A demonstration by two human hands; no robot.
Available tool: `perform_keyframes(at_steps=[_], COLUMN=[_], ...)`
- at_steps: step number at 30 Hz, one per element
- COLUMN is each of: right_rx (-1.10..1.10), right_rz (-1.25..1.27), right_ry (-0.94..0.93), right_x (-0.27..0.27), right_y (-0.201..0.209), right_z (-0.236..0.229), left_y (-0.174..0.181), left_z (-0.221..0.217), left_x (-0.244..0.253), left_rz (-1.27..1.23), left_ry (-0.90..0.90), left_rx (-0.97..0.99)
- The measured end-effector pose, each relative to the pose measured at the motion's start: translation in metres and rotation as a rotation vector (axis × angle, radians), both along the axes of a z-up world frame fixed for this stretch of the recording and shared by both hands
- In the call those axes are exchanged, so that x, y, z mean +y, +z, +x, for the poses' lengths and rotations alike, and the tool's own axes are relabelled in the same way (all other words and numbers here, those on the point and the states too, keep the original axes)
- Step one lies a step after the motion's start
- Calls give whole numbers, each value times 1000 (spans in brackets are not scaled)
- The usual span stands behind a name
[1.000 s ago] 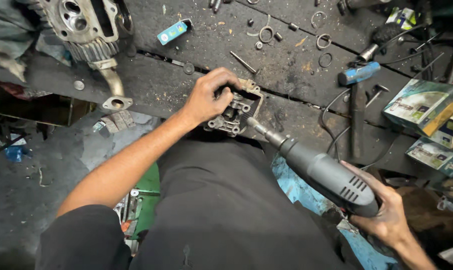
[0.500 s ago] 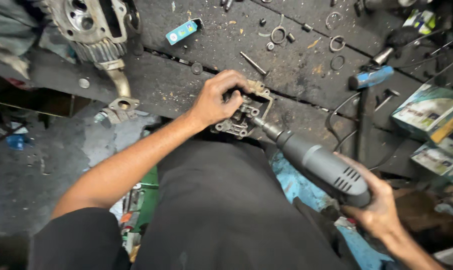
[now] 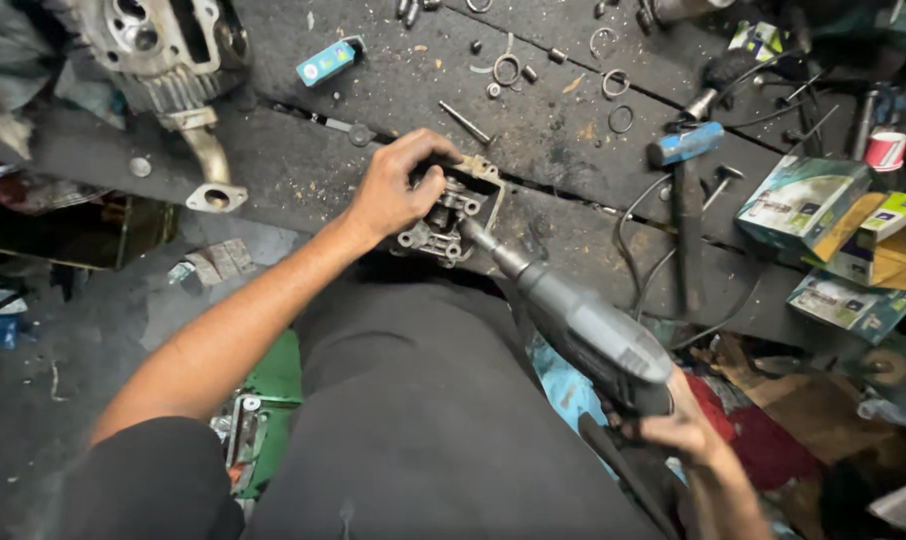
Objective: The person uses a rotary tool to grind the surface of a metal engine part on a workbench. They reposition the part multiple times to access different areas and briefly wipe it with a cloth.
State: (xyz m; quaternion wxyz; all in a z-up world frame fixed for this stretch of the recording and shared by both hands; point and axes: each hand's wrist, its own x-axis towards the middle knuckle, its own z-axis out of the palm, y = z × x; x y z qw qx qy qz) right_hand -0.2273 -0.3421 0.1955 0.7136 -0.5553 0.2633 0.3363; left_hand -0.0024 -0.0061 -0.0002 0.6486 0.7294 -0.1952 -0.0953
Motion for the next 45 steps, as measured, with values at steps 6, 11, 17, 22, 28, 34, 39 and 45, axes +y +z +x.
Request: perform_keyframes(at_steps=[6, 11, 17, 22, 28, 34, 39, 45], right_rx=[-236, -739, -291, -300, -166, 19, 107, 148], right_rz=[-364, -1075, -1611, -1866, -1939, -1845, -1888, -1914], right_ry=[-125, -126, -135, -8, -61, 22, 79, 109], right_x=[-1, 8, -16, -68, -128, -154, -136, -126], right_y=[-23, -65, -93, -128, -168, -188, -193, -195], right_z=[-79, -46, 52, 94, 127, 160, 186, 200], left_y=[-6, -7, -1, -4, -6, -5, -3, -1], left_z=[-9, -8, -10, -13, -13, -14, -12, -12], left_x=[-1, -3, -6, -5, -6, -7, -9, -8], left_rz=[9, 14, 16, 13, 5, 7, 19, 18], left_ry=[32, 15, 13, 20, 54, 49, 46, 45], left_rx=[-41, 0, -24, 0, 118, 84, 68, 48])
